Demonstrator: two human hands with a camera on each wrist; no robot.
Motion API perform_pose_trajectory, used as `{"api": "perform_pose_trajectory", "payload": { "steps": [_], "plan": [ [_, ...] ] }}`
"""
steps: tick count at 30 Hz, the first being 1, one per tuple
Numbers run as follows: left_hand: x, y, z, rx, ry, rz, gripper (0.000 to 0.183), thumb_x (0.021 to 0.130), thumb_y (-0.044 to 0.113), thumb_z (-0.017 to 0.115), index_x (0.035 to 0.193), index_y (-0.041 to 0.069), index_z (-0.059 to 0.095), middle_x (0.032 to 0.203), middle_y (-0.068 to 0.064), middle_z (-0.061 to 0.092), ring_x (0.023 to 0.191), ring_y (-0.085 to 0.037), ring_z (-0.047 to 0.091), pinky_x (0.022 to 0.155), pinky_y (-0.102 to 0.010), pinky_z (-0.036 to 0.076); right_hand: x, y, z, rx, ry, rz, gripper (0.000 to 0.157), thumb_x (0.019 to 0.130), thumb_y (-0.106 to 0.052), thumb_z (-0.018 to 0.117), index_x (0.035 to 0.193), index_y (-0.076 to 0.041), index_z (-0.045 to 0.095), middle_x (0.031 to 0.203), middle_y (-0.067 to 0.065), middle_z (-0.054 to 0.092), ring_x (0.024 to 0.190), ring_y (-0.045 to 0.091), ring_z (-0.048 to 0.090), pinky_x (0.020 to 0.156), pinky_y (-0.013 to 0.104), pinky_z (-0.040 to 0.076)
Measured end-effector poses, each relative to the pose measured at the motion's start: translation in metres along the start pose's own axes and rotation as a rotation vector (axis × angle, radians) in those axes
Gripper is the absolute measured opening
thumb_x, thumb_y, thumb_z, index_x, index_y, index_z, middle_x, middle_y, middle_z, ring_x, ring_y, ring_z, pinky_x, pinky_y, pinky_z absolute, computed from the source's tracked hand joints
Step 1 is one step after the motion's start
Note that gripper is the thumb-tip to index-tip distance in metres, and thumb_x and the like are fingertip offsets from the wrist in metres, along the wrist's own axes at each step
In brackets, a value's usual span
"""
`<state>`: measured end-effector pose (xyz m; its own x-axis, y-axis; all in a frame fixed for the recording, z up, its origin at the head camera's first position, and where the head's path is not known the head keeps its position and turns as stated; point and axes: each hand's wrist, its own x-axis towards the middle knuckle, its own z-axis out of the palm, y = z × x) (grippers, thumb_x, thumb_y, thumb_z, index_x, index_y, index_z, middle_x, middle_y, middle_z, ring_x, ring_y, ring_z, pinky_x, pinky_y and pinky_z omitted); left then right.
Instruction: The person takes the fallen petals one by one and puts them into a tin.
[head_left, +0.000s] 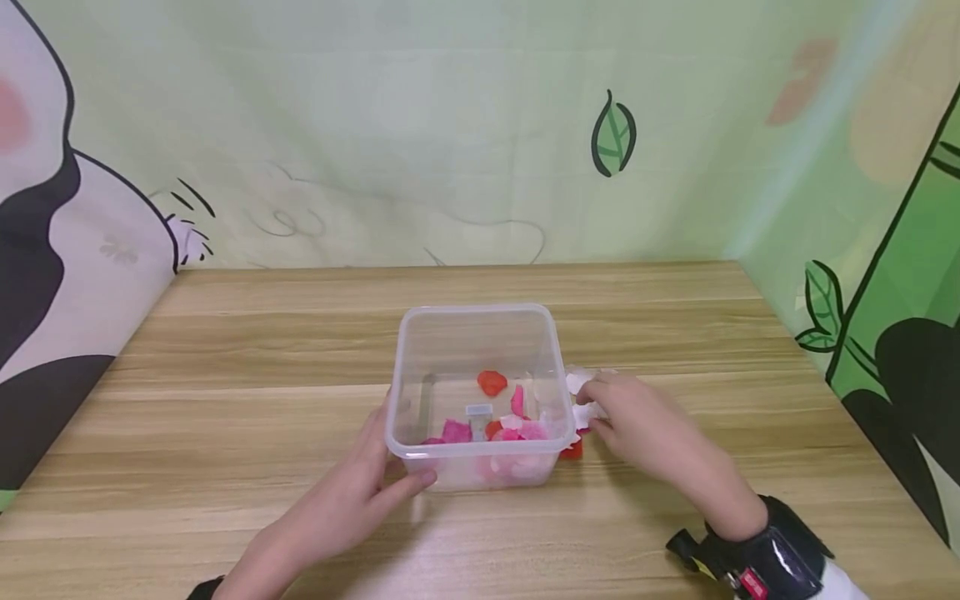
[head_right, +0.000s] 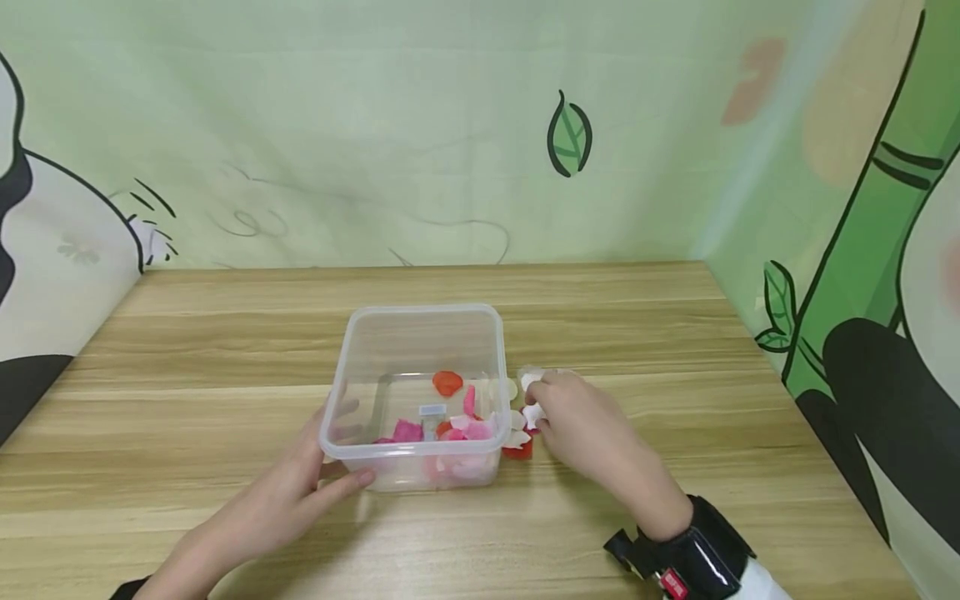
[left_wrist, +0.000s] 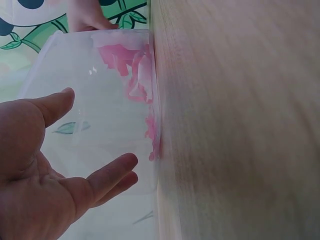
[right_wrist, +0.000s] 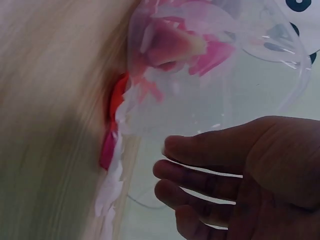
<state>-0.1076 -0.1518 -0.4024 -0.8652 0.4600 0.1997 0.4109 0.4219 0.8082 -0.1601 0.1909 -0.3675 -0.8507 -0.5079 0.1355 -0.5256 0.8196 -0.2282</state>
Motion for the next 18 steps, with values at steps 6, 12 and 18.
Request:
{"api": "perform_pose_trajectory", "payload": {
  "steps": [6,12,18],
  "plan": [
    [0.000,0.001,0.000,-0.003,-0.003,-0.014,0.103,0.098,0.016,0.072,0.165,0.034,-0.005,0.161,-0.004,0.027,0.126,-0.028,0.055,0.101,-0.039,0.052,0.000,0.008,0.008,-0.015,-0.046,-0.036,0.019,0.082,0.003,0.078,0.100,-0.001,0.074,0.098,0.010,0.071,0.094,0.029,0.068,0.080,0.043,0.059],
    [0.001,0.001,0.000,-0.017,-0.007,-0.029,0.104,0.098,0.016,0.072,0.165,0.035,-0.005,0.159,-0.004,0.028,0.123,-0.026,0.057,0.098,-0.037,0.054,0.002,0.013,0.014,0.019,-0.094,-0.067,0.016,0.082,0.004,0.081,0.094,-0.004,0.075,0.090,0.003,0.070,0.083,0.018,0.063,0.073,0.036,0.057],
    [0.000,0.001,-0.001,-0.007,-0.006,-0.027,0.103,0.098,0.017,0.072,0.166,0.032,-0.004,0.159,-0.004,0.030,0.120,-0.022,0.058,0.098,-0.036,0.055,0.003,0.016,0.015,0.036,-0.132,-0.054,0.013,0.083,0.001,0.082,0.089,-0.007,0.074,0.084,0.000,0.067,0.076,0.012,0.056,0.066,0.032,0.053]
  ]
}}
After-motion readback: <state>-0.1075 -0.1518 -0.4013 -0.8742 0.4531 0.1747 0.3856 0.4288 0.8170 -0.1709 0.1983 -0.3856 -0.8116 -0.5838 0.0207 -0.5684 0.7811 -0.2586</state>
